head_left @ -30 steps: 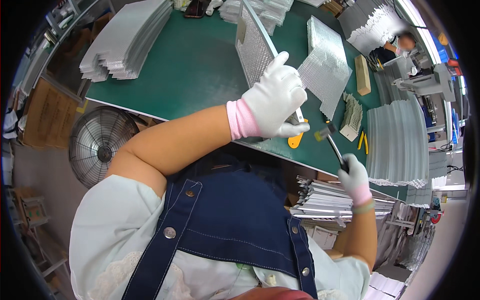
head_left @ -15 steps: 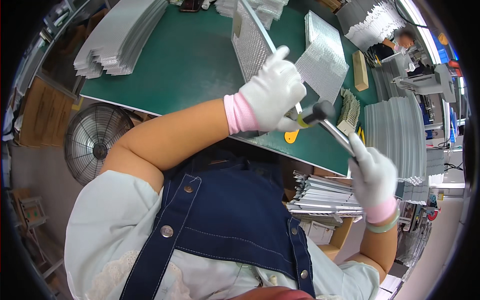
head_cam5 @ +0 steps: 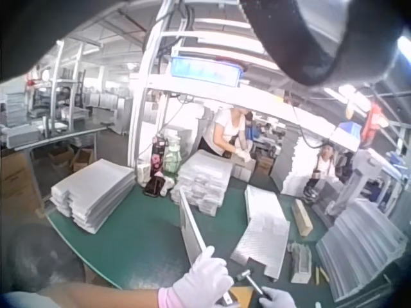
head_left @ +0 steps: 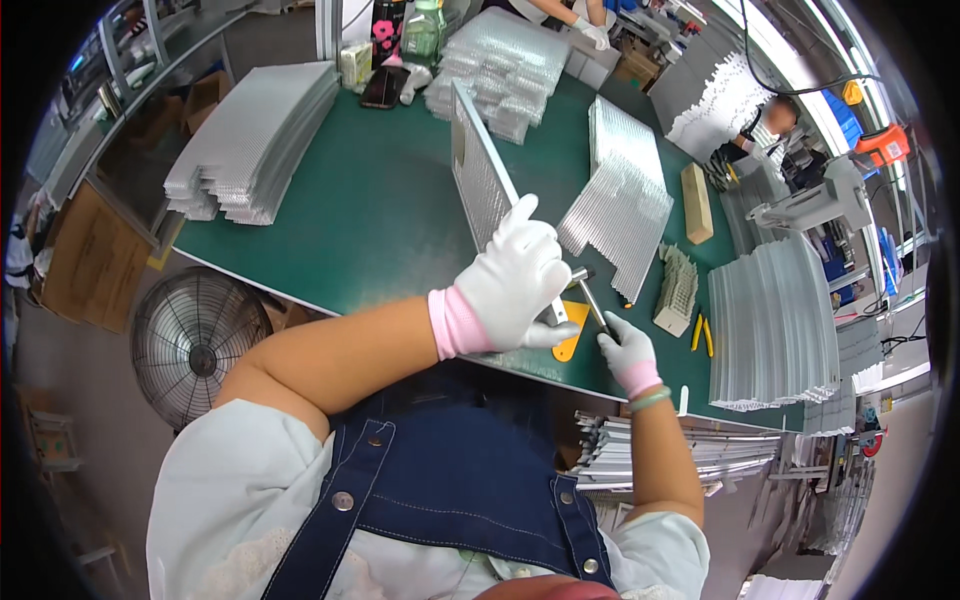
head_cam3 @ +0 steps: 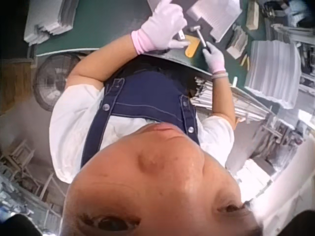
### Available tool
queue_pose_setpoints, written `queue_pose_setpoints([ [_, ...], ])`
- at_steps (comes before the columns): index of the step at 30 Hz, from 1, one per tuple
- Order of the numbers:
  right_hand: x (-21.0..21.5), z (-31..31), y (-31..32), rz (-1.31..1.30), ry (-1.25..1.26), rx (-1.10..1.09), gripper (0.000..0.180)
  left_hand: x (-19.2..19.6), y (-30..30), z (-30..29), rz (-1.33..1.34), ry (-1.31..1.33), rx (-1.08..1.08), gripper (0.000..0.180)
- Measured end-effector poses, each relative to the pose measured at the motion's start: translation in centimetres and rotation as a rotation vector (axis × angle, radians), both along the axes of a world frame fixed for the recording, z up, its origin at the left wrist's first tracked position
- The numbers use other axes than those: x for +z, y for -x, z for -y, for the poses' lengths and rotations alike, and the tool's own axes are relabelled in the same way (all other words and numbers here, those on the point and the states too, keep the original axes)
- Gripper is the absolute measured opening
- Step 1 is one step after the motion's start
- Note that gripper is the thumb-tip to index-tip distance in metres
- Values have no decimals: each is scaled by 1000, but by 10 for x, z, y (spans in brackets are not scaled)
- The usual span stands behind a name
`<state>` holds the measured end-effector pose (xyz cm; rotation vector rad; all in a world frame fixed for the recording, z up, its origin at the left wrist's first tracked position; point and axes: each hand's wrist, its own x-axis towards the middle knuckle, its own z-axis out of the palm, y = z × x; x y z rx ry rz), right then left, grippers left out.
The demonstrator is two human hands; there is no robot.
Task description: The person assembles air filters by placing a plastic component onto a mesh sheet, then inserting white plastic frame pieces into the mesh edges. They use a handheld tool to secure the frame and a hammer to tap the assembly flat before stacking the finished unit.
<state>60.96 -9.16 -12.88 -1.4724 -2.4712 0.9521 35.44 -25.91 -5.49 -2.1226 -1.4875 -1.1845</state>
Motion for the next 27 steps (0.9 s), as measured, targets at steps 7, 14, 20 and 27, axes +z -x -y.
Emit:
queue_pose_setpoints([
  [7,118,-62,7,-868,-833,-628,40,1,4,3,-32,30,41,50],
  [14,293,-218,-67,-386,-1208,-119,35,3,-3,-5,20,-18,-23,46],
  [20,341,-159,19,-1178,-367,-14,29,3,0,2,10,0,21,46],
  [27,364,-140,7,-1015,-584,220,33,5,-6,-12,-24,36,-25,42],
])
